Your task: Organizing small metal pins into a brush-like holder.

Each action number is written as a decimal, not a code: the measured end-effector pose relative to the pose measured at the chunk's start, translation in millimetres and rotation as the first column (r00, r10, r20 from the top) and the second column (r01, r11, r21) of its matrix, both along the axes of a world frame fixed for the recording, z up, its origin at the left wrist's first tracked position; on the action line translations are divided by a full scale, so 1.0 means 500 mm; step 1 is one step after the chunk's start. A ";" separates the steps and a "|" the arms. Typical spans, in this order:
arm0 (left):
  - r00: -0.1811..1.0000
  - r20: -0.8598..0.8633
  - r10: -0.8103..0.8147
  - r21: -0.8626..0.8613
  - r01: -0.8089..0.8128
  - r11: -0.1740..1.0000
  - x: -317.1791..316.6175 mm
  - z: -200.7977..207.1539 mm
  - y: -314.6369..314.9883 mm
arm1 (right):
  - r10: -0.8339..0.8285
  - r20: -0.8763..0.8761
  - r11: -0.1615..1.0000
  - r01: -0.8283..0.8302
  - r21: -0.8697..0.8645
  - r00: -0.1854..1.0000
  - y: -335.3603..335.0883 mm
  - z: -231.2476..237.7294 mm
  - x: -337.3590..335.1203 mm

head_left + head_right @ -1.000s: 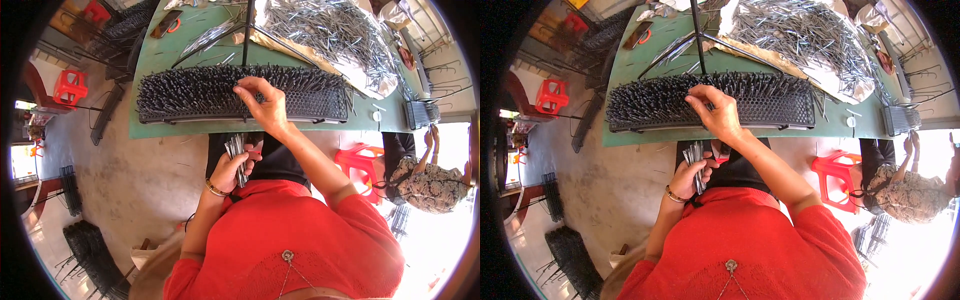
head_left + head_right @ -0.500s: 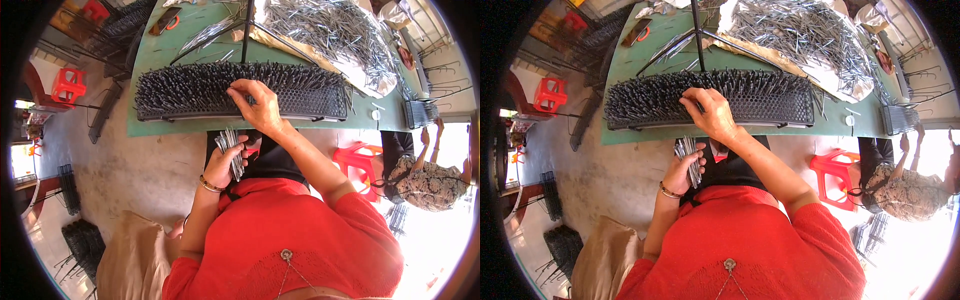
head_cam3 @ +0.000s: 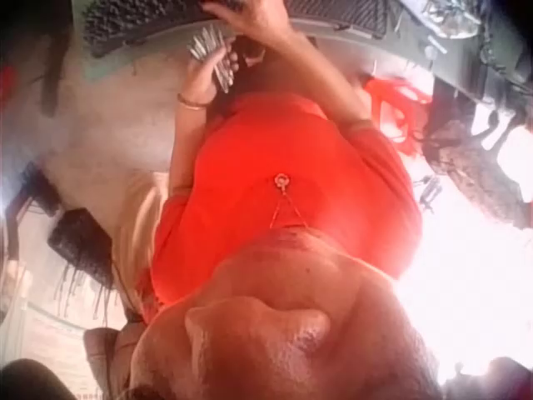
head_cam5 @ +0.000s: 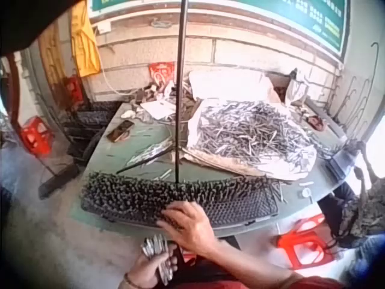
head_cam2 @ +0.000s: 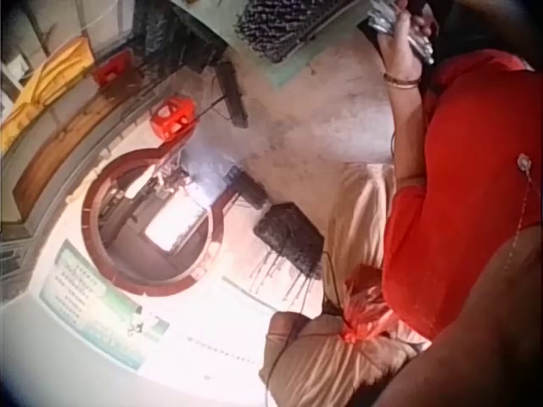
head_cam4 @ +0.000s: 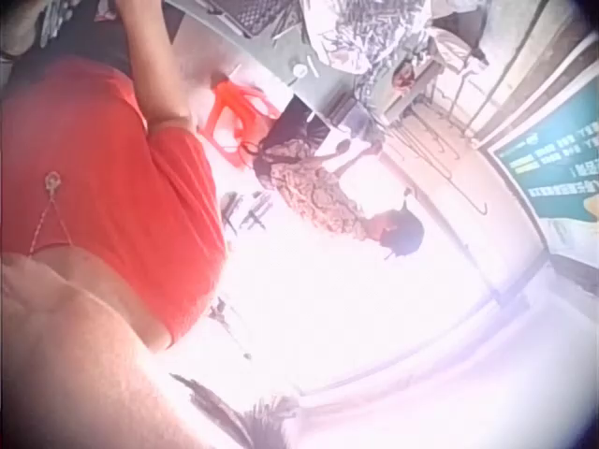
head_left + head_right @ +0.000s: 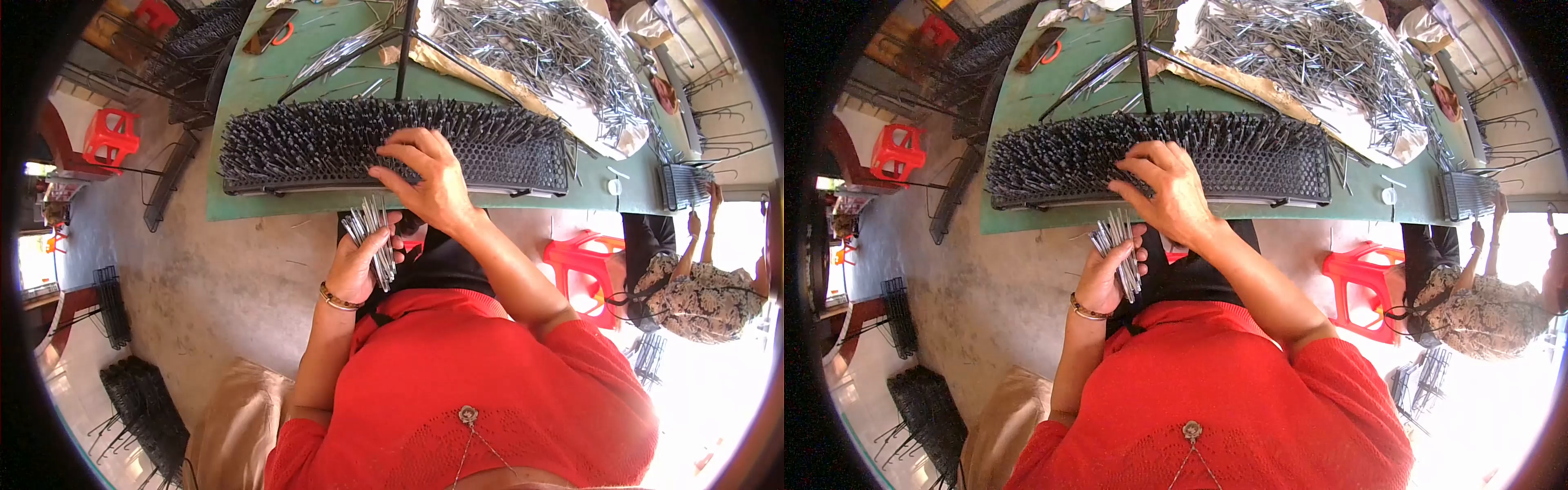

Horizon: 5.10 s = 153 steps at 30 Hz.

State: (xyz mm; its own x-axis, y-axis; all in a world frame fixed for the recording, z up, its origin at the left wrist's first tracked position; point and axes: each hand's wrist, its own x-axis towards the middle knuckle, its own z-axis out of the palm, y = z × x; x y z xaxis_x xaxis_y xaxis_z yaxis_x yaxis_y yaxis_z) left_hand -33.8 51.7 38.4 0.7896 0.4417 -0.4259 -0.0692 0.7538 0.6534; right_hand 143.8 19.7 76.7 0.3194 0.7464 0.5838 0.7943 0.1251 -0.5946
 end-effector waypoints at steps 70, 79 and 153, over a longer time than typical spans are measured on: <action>0.985 0.062 -0.159 -0.141 0.167 0.976 0.100 -0.006 -0.044 | -0.126 -0.548 0.989 0.145 -0.008 0.827 -0.074 0.010 0.144; 0.967 0.087 -0.238 -0.199 0.251 0.947 0.111 0.007 -0.056 | -0.171 -0.330 0.979 0.198 0.051 0.929 -0.066 -0.021 0.154; 0.943 0.116 -0.311 -0.188 0.328 0.926 0.172 -0.003 -0.055 | -0.238 -0.116 0.959 0.252 0.128 0.964 -0.091 -0.060 0.189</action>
